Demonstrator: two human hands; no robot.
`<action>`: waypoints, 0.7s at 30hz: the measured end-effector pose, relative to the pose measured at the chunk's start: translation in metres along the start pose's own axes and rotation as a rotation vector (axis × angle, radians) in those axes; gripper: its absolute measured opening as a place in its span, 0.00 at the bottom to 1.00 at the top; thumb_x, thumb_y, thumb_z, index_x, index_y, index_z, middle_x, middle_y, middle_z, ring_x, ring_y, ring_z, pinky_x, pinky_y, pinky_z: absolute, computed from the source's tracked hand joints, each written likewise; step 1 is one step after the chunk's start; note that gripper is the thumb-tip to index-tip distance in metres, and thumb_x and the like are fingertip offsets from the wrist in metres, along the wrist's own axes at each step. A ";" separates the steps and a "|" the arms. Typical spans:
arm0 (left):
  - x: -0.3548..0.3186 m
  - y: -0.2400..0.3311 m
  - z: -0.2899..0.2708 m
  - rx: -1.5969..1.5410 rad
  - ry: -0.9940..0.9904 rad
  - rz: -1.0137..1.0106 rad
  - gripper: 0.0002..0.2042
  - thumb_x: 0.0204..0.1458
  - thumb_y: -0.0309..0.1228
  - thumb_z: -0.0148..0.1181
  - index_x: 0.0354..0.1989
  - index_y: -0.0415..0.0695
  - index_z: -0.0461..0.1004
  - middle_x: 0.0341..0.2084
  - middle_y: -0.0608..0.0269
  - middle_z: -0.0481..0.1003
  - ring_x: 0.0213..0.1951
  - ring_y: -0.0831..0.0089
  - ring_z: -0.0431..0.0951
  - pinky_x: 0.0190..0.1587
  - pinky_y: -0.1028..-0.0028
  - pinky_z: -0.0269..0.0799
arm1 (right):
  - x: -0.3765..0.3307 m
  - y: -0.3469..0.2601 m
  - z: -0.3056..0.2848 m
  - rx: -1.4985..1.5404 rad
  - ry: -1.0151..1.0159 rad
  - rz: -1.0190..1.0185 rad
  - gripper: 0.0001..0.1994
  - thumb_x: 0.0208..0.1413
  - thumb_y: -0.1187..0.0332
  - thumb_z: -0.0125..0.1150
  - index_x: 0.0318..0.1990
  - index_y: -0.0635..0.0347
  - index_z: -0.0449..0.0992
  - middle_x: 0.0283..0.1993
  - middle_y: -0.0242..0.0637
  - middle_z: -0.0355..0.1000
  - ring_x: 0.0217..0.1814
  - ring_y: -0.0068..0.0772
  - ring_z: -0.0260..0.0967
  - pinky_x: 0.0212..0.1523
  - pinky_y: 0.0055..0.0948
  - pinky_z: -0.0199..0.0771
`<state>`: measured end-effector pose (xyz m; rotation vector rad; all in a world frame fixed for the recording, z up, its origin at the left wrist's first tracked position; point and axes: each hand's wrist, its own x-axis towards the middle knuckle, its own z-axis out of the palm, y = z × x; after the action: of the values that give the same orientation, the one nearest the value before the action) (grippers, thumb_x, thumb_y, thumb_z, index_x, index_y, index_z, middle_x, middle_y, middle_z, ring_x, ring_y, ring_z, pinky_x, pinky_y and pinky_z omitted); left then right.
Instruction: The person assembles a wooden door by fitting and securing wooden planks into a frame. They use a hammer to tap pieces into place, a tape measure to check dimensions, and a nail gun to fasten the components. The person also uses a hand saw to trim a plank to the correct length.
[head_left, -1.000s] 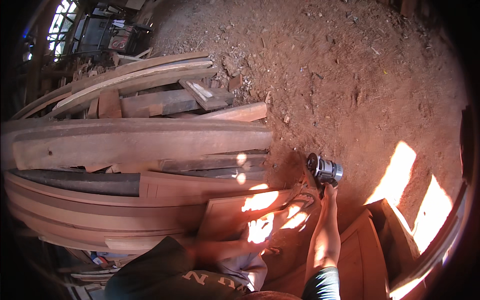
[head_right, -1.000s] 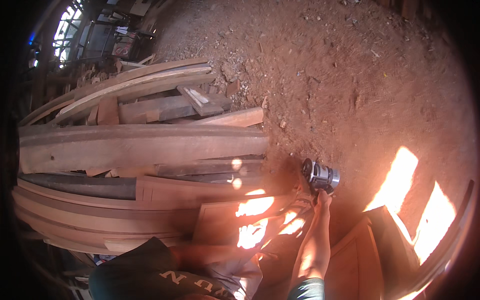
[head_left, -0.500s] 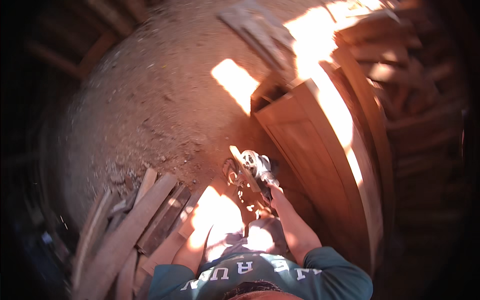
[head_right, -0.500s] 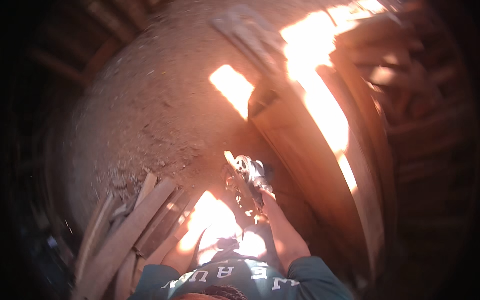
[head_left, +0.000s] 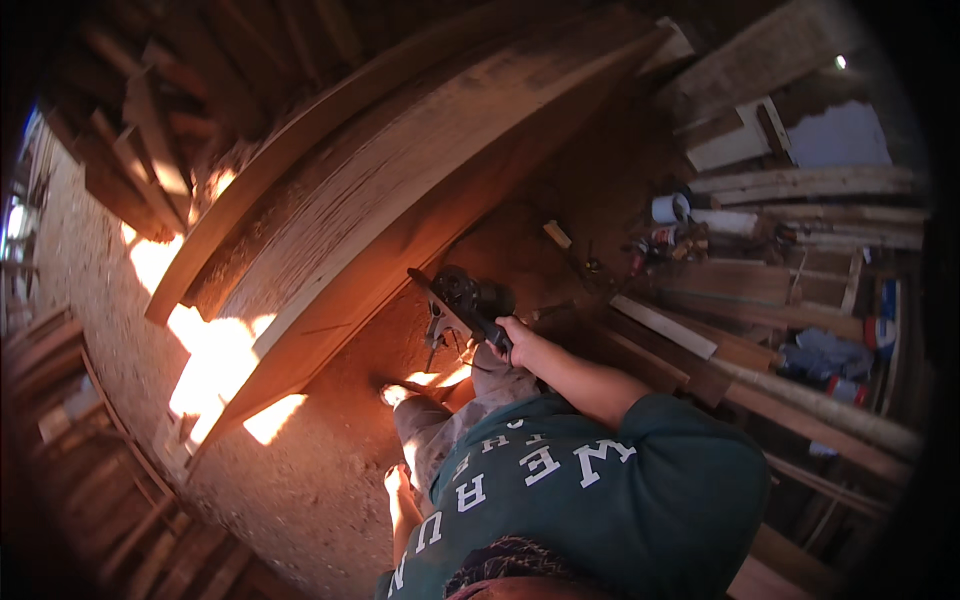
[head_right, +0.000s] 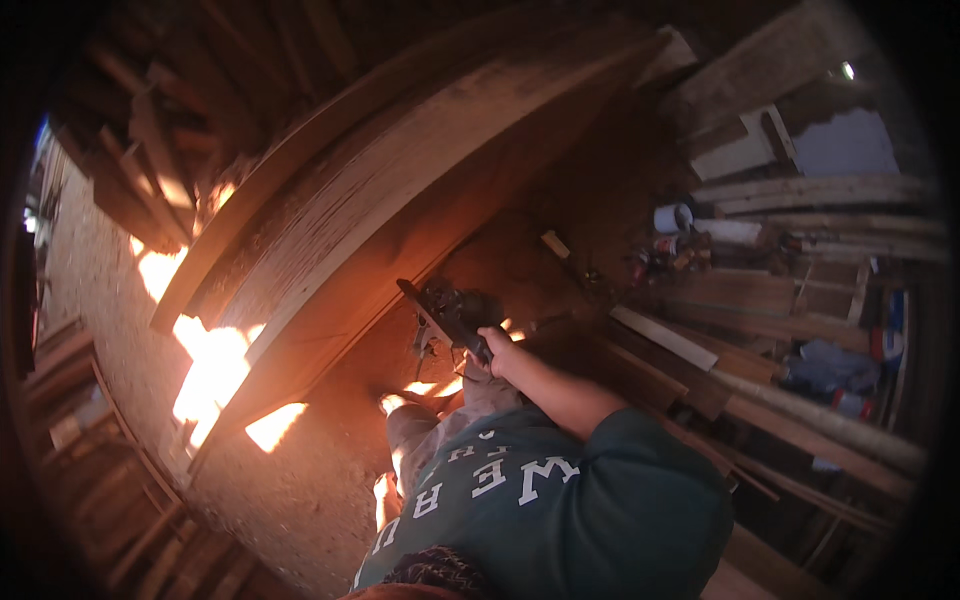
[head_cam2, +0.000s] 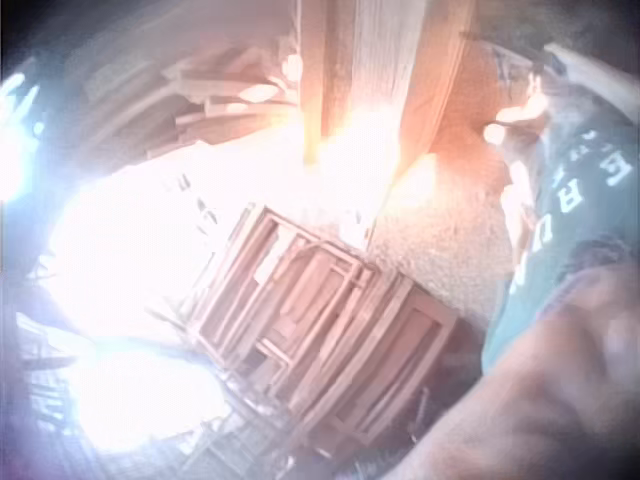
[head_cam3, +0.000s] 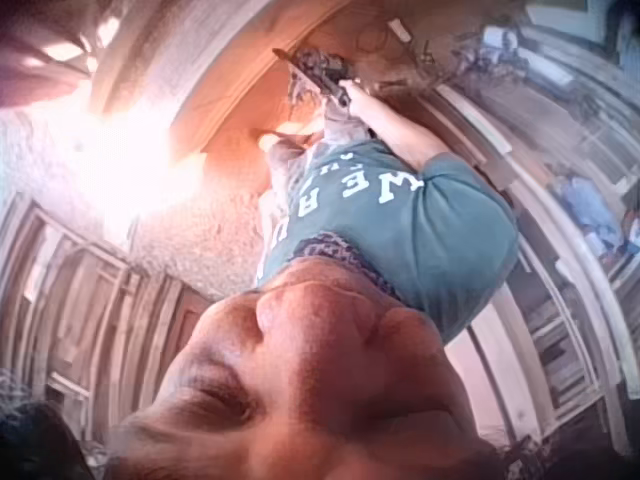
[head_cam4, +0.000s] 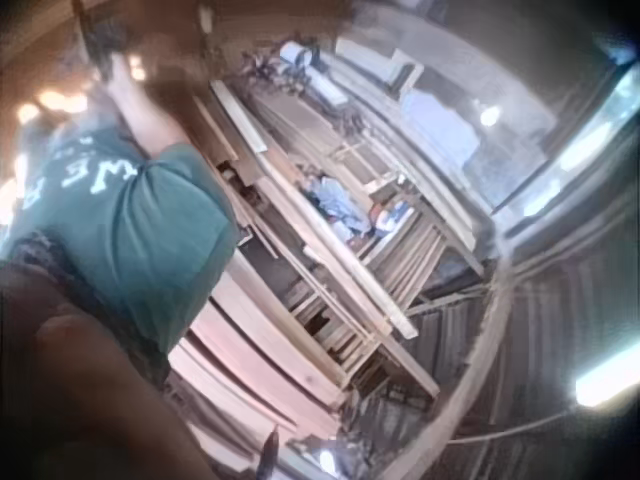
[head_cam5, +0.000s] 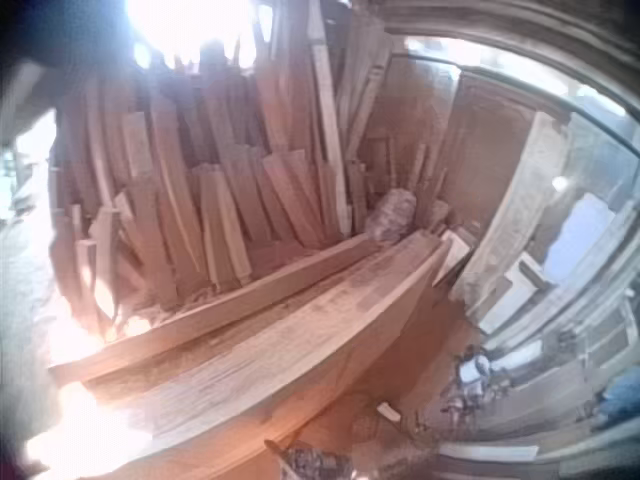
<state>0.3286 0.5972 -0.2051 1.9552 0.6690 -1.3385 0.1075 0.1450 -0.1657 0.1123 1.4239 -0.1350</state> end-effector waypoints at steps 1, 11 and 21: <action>0.006 0.028 0.012 0.063 -0.039 0.026 0.12 0.55 0.33 0.58 0.47 0.48 0.76 0.29 0.69 0.75 0.29 0.75 0.75 0.25 0.69 0.66 | -0.007 -0.011 -0.018 0.096 0.033 -0.020 0.16 0.62 0.53 0.57 0.39 0.57 0.73 0.30 0.39 0.75 0.23 0.32 0.74 0.17 0.27 0.78; 0.077 0.310 0.174 0.612 -0.419 0.576 0.27 0.56 0.33 0.64 0.63 0.38 0.68 0.36 0.56 0.80 0.32 0.71 0.80 0.30 0.72 0.74 | -0.096 -0.055 -0.159 0.814 0.024 -0.379 0.19 0.61 0.47 0.58 0.39 0.54 0.74 0.29 0.38 0.75 0.25 0.31 0.75 0.21 0.25 0.78; -0.033 0.399 0.345 1.309 -0.518 0.909 0.23 0.53 0.34 0.65 0.57 0.40 0.74 0.35 0.52 0.82 0.36 0.64 0.82 0.39 0.66 0.77 | -0.094 0.005 -0.230 1.388 -0.050 -0.459 0.11 0.61 0.56 0.55 0.36 0.51 0.76 0.26 0.28 0.73 0.23 0.28 0.72 0.19 0.25 0.76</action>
<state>0.4003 0.0752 -0.1673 2.0659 -1.5334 -1.6089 -0.1293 0.1883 -0.1060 0.9017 1.0497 -1.4768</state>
